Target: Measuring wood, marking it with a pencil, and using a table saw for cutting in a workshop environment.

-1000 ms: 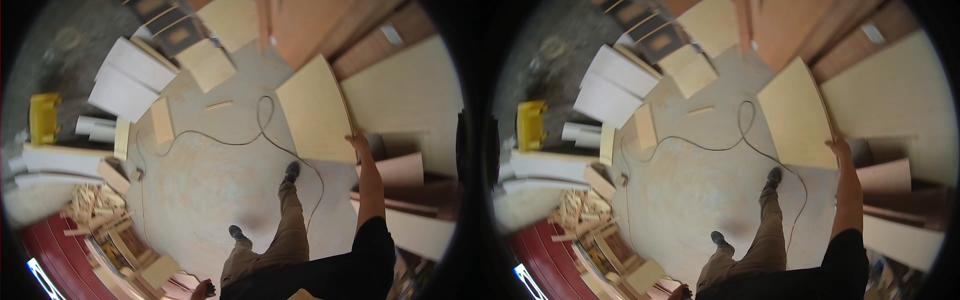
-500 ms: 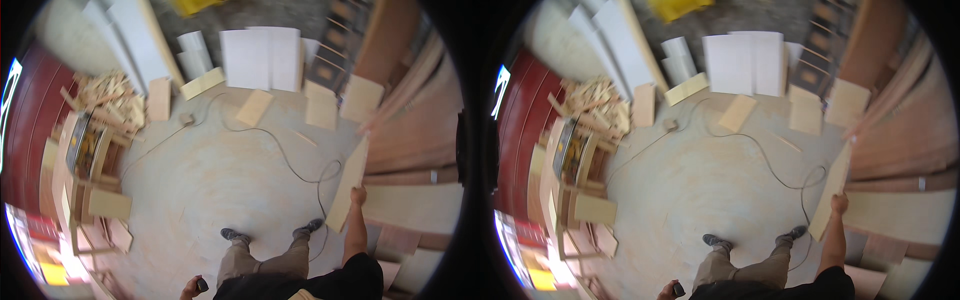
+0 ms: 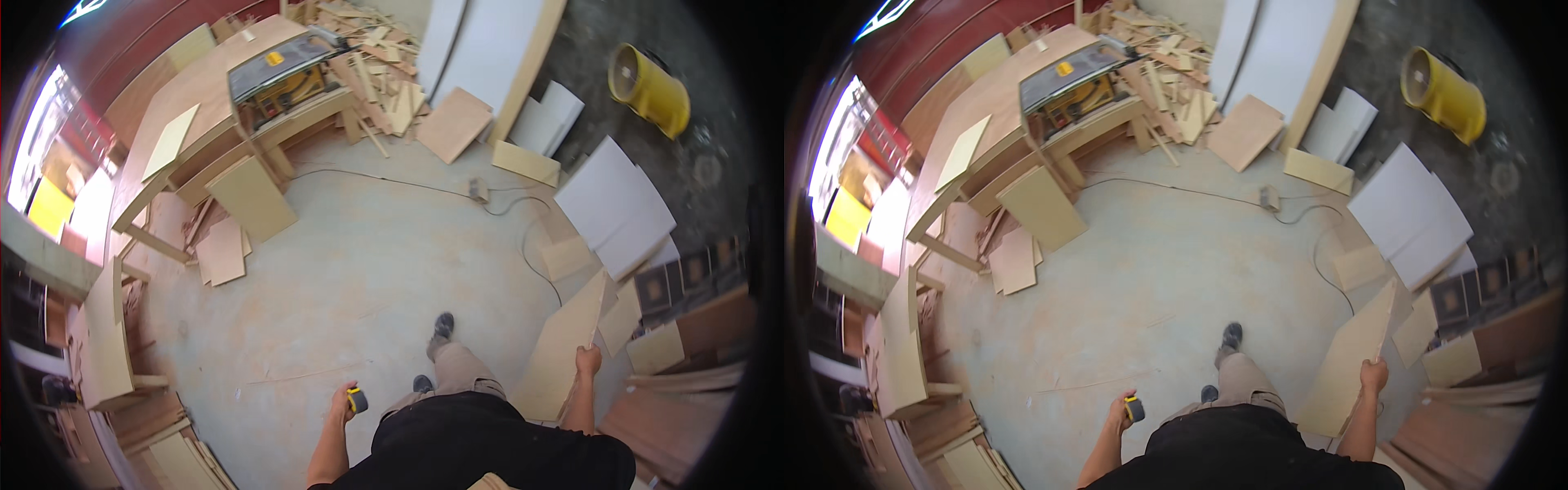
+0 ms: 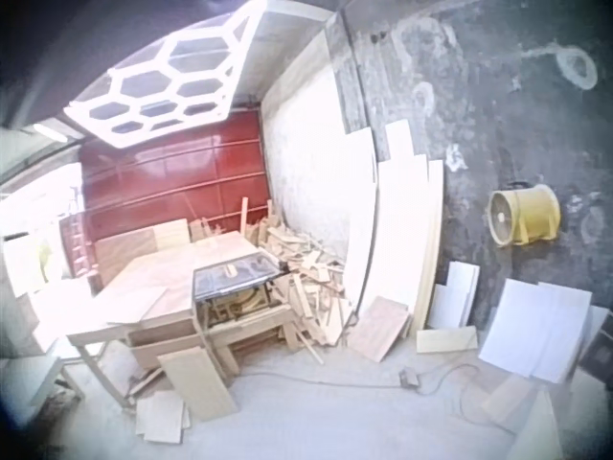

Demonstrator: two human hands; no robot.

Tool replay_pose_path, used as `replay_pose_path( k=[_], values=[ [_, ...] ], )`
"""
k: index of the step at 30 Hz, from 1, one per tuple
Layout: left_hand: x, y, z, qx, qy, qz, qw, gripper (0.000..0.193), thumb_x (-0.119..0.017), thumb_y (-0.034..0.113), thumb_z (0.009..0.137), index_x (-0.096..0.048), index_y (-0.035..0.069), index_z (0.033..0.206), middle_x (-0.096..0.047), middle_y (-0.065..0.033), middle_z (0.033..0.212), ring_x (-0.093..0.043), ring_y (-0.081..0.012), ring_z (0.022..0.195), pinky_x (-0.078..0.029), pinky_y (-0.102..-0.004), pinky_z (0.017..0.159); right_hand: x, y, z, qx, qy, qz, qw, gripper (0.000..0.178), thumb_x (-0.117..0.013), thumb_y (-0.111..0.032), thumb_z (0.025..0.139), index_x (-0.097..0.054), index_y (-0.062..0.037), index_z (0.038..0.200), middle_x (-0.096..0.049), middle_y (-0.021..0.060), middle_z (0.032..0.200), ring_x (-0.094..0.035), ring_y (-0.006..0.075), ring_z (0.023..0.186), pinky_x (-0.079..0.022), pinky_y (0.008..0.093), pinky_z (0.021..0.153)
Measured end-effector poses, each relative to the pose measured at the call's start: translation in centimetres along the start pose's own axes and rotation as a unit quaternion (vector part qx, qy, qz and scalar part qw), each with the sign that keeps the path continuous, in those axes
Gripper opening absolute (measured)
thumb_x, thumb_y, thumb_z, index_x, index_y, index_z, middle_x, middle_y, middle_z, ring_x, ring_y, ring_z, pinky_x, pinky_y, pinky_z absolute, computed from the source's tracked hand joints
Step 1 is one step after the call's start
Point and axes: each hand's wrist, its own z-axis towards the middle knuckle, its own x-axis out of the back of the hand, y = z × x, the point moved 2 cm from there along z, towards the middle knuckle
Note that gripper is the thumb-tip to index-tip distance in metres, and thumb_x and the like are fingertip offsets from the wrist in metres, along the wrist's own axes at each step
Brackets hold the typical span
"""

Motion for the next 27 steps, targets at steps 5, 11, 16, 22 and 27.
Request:
replay_pose_path(
  k=[5, 11, 16, 22, 27],
  values=[
    [-12.1, 15.4, 3.1, -0.124, -0.059, 0.039, 0.990, 0.012, -0.062, 0.016, 0.088, -0.061, 0.009, 0.097, -0.059, -0.0025, 0.080, -0.058, -0.0154, 0.071, -0.051, -0.0336, 0.061, -7.4, -28.3, -1.0, 0.177, -0.080, 0.024, 0.981, 0.038, -0.065, -0.024, 0.073, -0.068, -0.0008, 0.104, -0.069, 0.0248, 0.095, -0.066, 0.0409, 0.093, -0.052, 0.0470, 0.083],
    [-21.3, 36.5, 10.8, -0.173, -0.082, 0.152, 0.970, 0.015, -0.063, 0.017, 0.089, -0.063, 0.008, 0.101, -0.060, -0.0025, 0.080, -0.058, -0.0150, 0.069, -0.049, -0.0308, 0.061, -13.8, -63.8, -2.1, 0.405, -0.128, 0.116, 0.898, 0.032, -0.066, -0.028, 0.074, -0.070, -0.0051, 0.095, -0.068, 0.0217, 0.087, -0.065, 0.0418, 0.085, -0.051, 0.0487, 0.076],
    [-28.1, 53.6, 13.1, -0.158, -0.041, 0.231, 0.959, 0.037, -0.058, 0.038, 0.094, -0.061, 0.004, 0.109, -0.064, -0.0096, 0.087, -0.061, -0.0159, 0.072, -0.050, -0.0327, 0.057, -7.1, -86.7, -5.6, 0.462, -0.149, 0.212, 0.848, 0.028, -0.069, -0.026, 0.077, -0.067, -0.0018, 0.091, -0.068, 0.0182, 0.079, -0.066, 0.0326, 0.074, -0.052, 0.0409, 0.069],
    [-35.8, 73.3, 19.5, -0.171, -0.124, 0.173, 0.962, 0.071, -0.058, 0.048, 0.093, -0.034, 0.005, 0.145, -0.066, -0.0155, 0.108, -0.062, -0.0183, 0.075, -0.053, -0.0326, 0.063, -4.6, -105.0, -5.6, 0.362, -0.293, 0.550, 0.693, 0.022, -0.065, -0.015, 0.088, -0.064, 0.0025, 0.102, -0.069, 0.0063, 0.093, -0.063, 0.0137, 0.081, -0.050, 0.0280, 0.072],
    [-39.2, 93.3, 21.2, -0.377, -0.061, 0.106, 0.918, 0.080, -0.067, 0.035, 0.091, -0.022, 0.007, 0.150, -0.065, -0.0144, 0.107, -0.062, -0.0182, 0.084, -0.053, -0.0321, 0.068, -10.4, -117.5, -6.8, 0.277, -0.291, 0.689, 0.602, 0.031, -0.062, -0.015, 0.093, -0.058, 0.0045, 0.116, -0.066, 0.0098, 0.108, -0.064, 0.0155, 0.092, -0.051, 0.0280, 0.082]
  ],
)
